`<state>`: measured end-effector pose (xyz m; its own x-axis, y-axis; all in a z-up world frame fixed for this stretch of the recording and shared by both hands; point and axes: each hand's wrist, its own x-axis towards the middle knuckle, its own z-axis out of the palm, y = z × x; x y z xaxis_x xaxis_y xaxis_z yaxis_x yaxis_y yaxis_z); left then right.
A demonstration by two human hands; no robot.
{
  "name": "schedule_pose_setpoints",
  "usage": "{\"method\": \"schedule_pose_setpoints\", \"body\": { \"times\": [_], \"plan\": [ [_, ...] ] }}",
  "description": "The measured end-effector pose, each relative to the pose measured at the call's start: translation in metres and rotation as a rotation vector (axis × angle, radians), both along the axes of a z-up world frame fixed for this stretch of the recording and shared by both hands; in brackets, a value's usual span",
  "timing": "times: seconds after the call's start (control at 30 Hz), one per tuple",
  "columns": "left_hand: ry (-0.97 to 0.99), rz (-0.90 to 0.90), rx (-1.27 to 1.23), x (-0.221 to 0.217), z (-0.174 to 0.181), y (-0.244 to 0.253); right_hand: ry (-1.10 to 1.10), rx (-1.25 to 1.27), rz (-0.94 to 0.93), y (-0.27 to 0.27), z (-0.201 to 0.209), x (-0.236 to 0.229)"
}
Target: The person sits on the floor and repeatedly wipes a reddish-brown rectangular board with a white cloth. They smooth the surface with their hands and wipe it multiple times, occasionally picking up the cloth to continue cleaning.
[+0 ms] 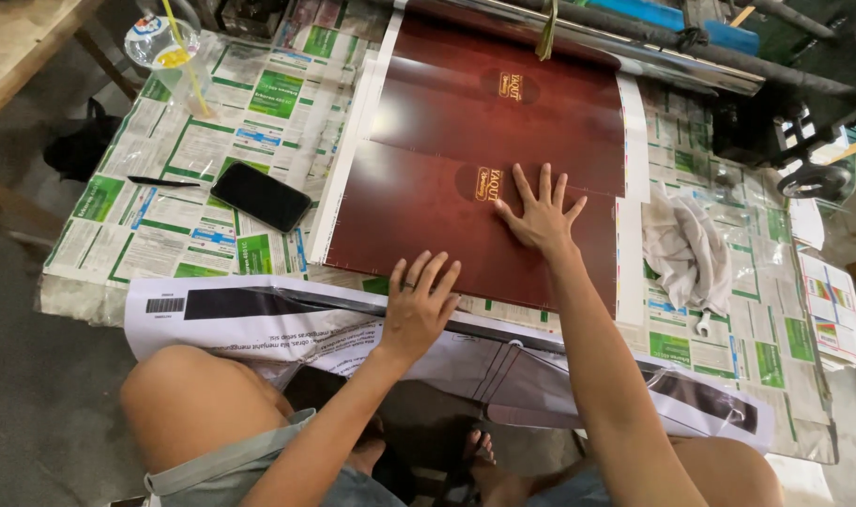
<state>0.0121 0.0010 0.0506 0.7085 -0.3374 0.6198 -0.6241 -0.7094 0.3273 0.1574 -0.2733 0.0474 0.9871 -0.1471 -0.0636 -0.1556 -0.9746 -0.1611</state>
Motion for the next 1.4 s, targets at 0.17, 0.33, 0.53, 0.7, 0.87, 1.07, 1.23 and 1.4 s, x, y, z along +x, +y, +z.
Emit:
{"method": "schedule_pose_setpoints", "body": {
  "times": [0.17, 0.33, 0.53, 0.7, 0.87, 1.07, 1.23, 1.4],
  "plan": [
    [-0.064, -0.002, 0.023, 0.016, -0.028, 0.005, 0.021, 0.006, -0.002, -0.011, 0.003, 0.029],
    [-0.03, -0.042, -0.008, 0.024, -0.021, 0.009, -0.024, 0.038, 0.012, 0.007, -0.001, -0.006],
    [0.029, -0.135, 0.002, 0.037, -0.033, 0.008, -0.11, -0.012, 0.236, 0.045, 0.007, -0.13],
    [-0.305, 0.158, 0.07, 0.002, -0.037, 0.0, -0.135, -0.06, 0.4, 0.046, 0.048, -0.156],
    [-0.102, -0.051, 0.076, -0.023, -0.034, 0.002, -0.57, 0.014, 0.172, 0.065, 0.071, -0.168],
    [-0.011, -0.098, 0.102, -0.017, -0.056, 0.003, -0.534, -0.028, 0.065, 0.08, -0.012, -0.176],
    [-0.051, -0.074, 0.116, -0.017, -0.054, 0.006, -0.348, -0.071, 0.045, 0.089, -0.008, -0.189],
    [-0.05, -0.077, 0.122, -0.015, -0.058, 0.005, -0.228, -0.066, 0.028, 0.066, -0.008, -0.154]
  ]
}}
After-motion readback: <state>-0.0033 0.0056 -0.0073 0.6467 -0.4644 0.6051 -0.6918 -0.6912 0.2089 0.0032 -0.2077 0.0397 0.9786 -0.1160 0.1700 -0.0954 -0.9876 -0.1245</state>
